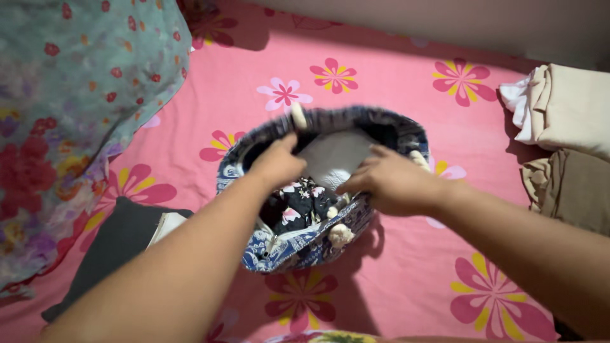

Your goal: The person places a small pouch into a patterned drawstring bag, then sequentially folds and packs several garments including beige, white, floral, maroon, black, and navy items into the same bag on a bed.

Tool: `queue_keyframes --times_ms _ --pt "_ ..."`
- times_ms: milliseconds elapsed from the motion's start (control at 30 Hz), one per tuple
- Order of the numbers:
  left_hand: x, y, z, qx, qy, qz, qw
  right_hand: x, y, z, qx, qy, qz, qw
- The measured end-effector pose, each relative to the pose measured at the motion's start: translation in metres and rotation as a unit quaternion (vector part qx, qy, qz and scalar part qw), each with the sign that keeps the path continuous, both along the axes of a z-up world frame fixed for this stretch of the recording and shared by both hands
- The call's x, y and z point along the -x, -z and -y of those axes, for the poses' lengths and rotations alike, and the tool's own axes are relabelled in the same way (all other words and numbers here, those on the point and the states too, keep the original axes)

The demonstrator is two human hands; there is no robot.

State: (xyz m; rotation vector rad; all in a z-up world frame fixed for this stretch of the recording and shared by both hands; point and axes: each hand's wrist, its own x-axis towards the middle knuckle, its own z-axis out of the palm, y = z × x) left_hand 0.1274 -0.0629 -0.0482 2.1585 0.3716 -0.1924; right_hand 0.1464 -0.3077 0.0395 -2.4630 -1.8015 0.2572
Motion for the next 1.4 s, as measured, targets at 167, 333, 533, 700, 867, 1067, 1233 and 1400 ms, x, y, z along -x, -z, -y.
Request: queue_keyframes --times_ms 167,333,533,700,867,1067,1233,1400 --pt "-0.02 -0.01 -0.012 0.103 -0.046 0.095 0.989 0.024 0.007 -0.004 0.137 0.018 -0.128 0.982" --pt "-0.032 -0.005 -0.021 0.097 -0.076 0.099 0.987 0.032 0.006 0.006 0.259 0.04 -0.208 0.942" --pt "0.01 -0.014 -0.008 -0.108 0.07 0.033 0.991 -0.033 0.005 0.011 0.11 0.276 -0.207 0.932" --pt "0.062 -0.047 0.001 -0.26 0.239 -0.126 0.927 -0.087 0.007 0.0 -0.004 0.252 -0.079 0.965" --pt "0.094 -0.061 0.002 -0.33 0.344 -0.214 0.853 -0.08 0.008 -0.006 0.009 0.281 -0.045 0.959" --pt "0.072 -0.057 0.008 -0.293 0.294 -0.192 0.889 -0.042 -0.01 0.006 -0.057 0.235 -0.032 0.97" --pt "0.05 -0.062 0.027 -0.199 0.209 -0.024 0.957 -0.02 -0.023 0.026 -0.111 0.303 -0.035 0.946" --pt "0.05 -0.067 0.062 -0.128 0.156 0.107 0.974 -0.007 -0.021 0.069 -0.149 0.409 -0.092 0.895"
